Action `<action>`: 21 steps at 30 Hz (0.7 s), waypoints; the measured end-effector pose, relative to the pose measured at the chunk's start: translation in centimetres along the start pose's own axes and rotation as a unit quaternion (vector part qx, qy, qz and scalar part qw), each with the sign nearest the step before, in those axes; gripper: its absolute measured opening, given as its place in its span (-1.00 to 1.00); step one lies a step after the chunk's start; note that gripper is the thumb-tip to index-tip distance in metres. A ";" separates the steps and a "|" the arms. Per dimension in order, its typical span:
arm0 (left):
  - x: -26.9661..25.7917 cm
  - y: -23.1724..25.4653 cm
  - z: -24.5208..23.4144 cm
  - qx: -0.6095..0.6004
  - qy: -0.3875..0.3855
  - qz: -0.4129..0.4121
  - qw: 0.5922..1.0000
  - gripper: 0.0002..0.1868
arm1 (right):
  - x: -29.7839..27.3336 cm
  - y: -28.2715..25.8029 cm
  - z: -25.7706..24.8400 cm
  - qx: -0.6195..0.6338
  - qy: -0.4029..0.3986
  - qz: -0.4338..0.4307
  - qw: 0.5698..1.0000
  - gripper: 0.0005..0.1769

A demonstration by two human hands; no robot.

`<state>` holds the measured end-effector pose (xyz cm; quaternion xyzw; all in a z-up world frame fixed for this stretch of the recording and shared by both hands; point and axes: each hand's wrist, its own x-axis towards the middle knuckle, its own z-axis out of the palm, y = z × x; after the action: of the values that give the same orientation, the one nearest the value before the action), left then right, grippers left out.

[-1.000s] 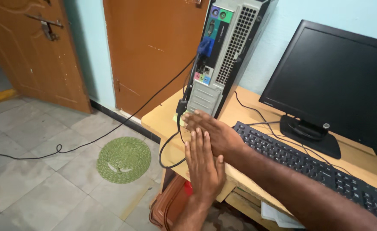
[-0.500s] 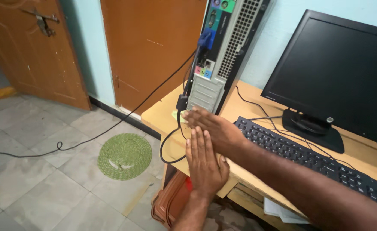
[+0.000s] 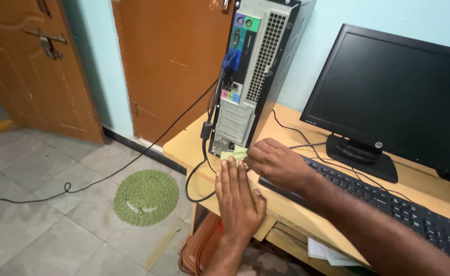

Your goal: The person cleans a computer monitor, the back of a computer tower, and a keyboard using a yellow cloth. They wipe the screen, the rear ports of the tower, and the keys of the keyboard in a systematic manner.

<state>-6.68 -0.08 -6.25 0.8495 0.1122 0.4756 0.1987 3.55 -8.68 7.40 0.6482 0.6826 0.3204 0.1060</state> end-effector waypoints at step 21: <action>11.5 -1.2 0.3 -0.111 0.046 -0.122 0.985 0.42 | 0.8 2.8 2.6 0.473 0.256 0.384 0.750 -0.85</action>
<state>-0.40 5.29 1.87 0.7792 0.1708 0.4959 0.3431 7.20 -7.28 7.25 0.7164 0.4418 0.1242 -0.5255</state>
